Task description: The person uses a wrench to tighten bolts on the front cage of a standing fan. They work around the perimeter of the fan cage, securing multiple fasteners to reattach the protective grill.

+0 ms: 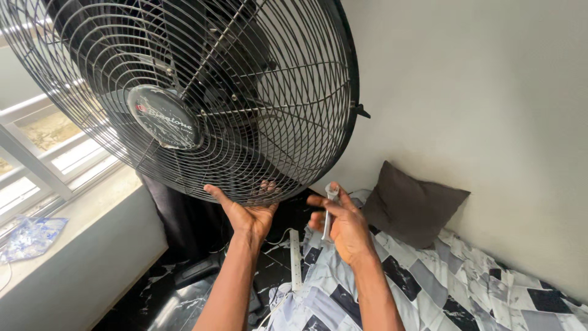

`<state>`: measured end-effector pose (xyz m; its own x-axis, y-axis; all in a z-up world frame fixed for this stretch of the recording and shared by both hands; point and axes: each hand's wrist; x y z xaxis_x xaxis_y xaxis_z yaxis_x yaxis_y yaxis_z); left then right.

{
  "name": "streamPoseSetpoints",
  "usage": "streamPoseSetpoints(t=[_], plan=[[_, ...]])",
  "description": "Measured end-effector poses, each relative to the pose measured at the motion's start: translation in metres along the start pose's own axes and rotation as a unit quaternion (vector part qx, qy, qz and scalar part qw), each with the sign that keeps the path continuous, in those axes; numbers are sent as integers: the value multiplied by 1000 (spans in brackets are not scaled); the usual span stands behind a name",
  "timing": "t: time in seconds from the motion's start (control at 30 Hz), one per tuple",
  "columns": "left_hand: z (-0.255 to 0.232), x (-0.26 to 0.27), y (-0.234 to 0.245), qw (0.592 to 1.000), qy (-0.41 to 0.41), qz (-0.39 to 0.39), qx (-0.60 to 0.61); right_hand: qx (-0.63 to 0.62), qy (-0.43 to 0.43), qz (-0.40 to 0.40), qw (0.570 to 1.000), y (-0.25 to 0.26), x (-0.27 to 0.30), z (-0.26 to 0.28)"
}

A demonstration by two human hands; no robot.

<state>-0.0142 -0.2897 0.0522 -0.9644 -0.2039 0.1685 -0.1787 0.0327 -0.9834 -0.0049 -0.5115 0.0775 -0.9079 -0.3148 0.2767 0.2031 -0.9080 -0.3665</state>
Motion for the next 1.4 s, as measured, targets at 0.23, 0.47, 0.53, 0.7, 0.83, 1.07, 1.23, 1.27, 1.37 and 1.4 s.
streamPoseSetpoints(t=[0.23,0.47,0.53,0.7,0.83,1.07,1.23,1.27,1.37,1.4], plan=[[-4,3,-6,1000,7,-26,12,341,-29,50,938,-5,-9,-22],[-3,2,-1,1000,8,-22,12,610,211,10,764,-39,25,41],[-4,0,3,1000,9,0,26,622,276,35,732,-37,23,44],[-5,-3,6,999,17,19,31,600,40,21,798,-42,8,66],[-7,0,2,1000,6,26,16,597,24,40,801,-51,-1,67],[-8,1,5,997,-8,74,-23,693,240,72,676,-34,-18,46],[-7,2,8,997,-16,65,-44,756,286,78,583,-34,-27,30],[-6,3,10,997,-18,66,-37,762,290,67,575,-37,-25,24],[-5,-1,14,998,-21,66,-10,731,317,62,601,-36,-23,19],[-5,-1,15,998,-18,60,3,712,326,67,618,-37,-21,15]])
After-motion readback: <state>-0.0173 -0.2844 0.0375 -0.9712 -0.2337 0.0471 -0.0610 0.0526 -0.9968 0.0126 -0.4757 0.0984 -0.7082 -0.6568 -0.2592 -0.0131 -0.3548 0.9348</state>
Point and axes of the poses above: each hand's wrist, its own x-axis away from the middle knuckle, its own y-axis out of the back of the hand, z = x × y, and after that the axes turned 9 degrees about z, right-handed
